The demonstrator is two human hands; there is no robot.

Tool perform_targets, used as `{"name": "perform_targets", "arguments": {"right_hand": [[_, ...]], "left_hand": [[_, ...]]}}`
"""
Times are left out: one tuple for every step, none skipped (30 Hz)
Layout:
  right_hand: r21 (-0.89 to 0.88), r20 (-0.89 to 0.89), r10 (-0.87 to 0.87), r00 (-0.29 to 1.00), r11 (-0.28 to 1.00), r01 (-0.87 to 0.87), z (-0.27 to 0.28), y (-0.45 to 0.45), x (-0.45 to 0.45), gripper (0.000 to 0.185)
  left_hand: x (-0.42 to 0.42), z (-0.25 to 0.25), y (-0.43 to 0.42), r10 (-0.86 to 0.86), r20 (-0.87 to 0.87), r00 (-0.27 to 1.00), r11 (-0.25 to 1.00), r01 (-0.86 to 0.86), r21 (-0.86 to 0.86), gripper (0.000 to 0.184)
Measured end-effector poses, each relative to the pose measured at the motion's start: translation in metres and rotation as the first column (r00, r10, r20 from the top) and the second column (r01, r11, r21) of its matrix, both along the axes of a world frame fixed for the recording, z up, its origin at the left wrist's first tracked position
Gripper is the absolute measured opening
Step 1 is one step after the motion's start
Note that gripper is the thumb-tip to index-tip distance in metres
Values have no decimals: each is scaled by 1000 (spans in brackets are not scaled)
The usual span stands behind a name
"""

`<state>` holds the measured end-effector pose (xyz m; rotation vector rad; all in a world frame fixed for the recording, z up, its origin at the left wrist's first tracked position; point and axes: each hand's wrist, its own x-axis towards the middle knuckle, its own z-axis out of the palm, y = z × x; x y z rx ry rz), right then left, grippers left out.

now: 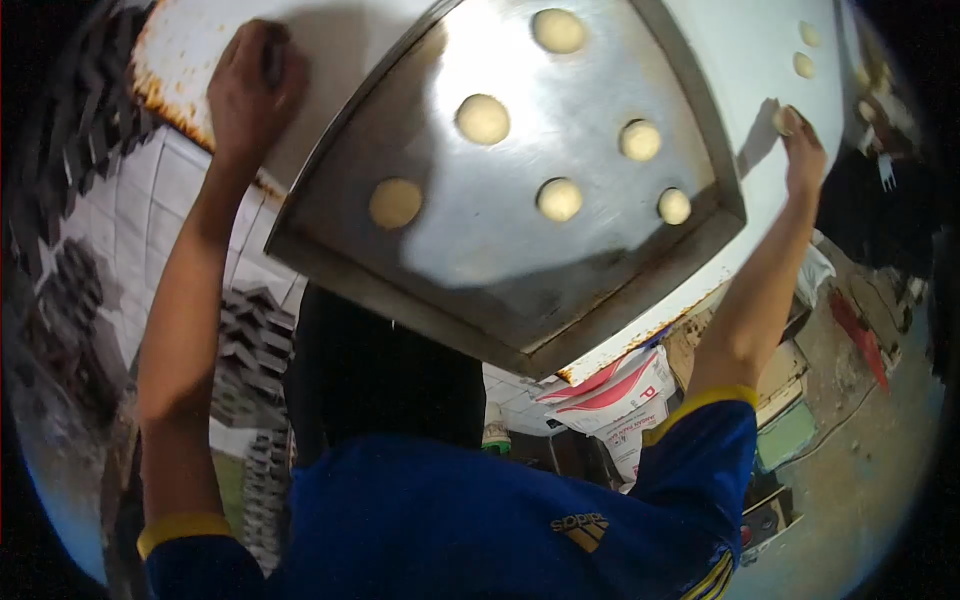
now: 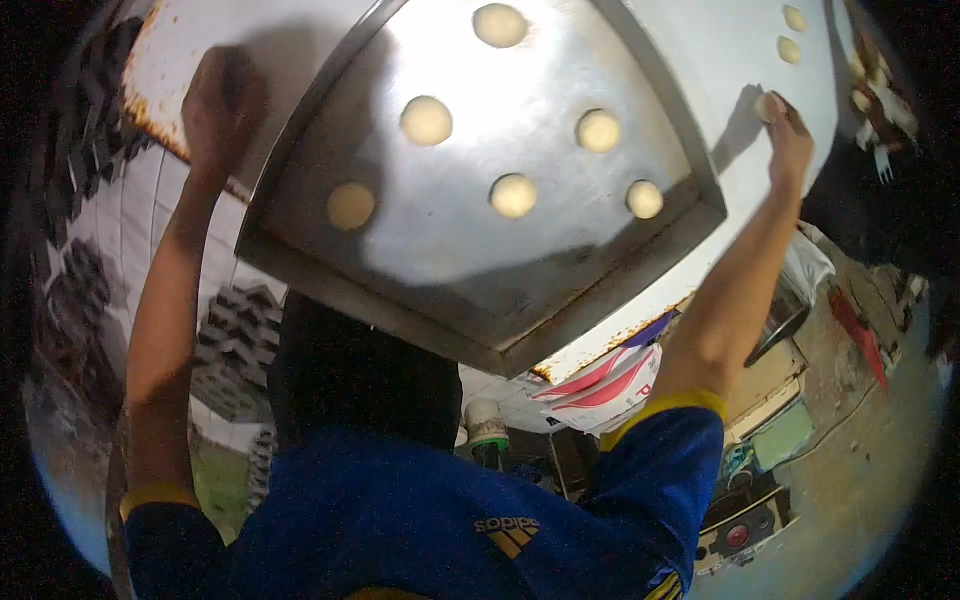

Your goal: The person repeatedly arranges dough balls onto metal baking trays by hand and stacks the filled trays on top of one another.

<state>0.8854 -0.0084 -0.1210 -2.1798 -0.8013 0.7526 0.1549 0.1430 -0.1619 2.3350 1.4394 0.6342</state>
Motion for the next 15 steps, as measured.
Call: {"name": "perform_targets", "arguments": {"right_hand": [[60, 18, 25, 1000, 998, -26, 28, 2, -42, 45], [121, 37, 47, 998, 991, -51, 53, -1, -90, 43], [76, 116, 151, 982, 984, -160, 76, -14, -140, 42], [25, 189, 256, 948, 964, -265, 95, -28, -193, 41], [-28, 81, 286, 955, 958, -285, 106, -44, -251, 39], [-80, -29, 307, 951, 948, -308, 110, -61, -306, 37], [-46, -220, 349, 911, 929, -368, 100, -82, -349, 35], [-61, -119, 516, 848, 849, -525, 96, -97, -400, 39], [10, 52, 704, 708, 709, -705, 80, -112, -432, 39], [-43, -60, 659, 749, 748, -662, 80, -125, -464, 39], [-71, -29, 660, 750, 747, -661, 66, -143, -482, 41], [-99, 1, 662, 750, 746, -658, 51, -160, -494, 42], [-101, -1, 665, 747, 743, -661, 44, -168, -501, 42], [-162, 126, 715, 687, 698, -697, 38, -173, -506, 48], [-227, 246, 756, 607, 654, -722, 32, -177, -510, 54]], "left_hand": [[-3, -1, 0, -6, 7, 1000, 1000, 7, -30, 18], [-5, 1, -2, -12, 15, 1000, 998, 13, -60, 20], [-3, 4, -5, 1, 8, 1000, 998, -1, -69, 20], [1, 10, -8, -29, 64, 998, 1000, 30, -7, 16], [3, 15, -10, -63, 117, 991, 997, 57, 56, 15], [2, 15, -10, -49, 110, 993, 998, 44, 47, 15], [1, 11, -7, -56, 110, 992, 994, 46, 95, 15], [1, 11, -6, -63, 111, 992, 989, 47, 141, 14], [2, 14, -8, -51, 140, 989, 993, 36, 110, 13], [1, 13, -13, -46, 140, 989, 994, 32, 102, 13], [0, 9, -17, -70, 177, 982, 989, 45, 141, 13], [-1, 6, -21, -95, 211, 973, 982, 57, 181, 14], [-1, 4, -22, -91, 211, 973, 983, 53, 178, 14], [-2, 2, -22, -130, 223, 966, 969, 76, 236, 13], [-3, 1, -21, -169, 232, 958, 951, 97, 293, 14]]}}
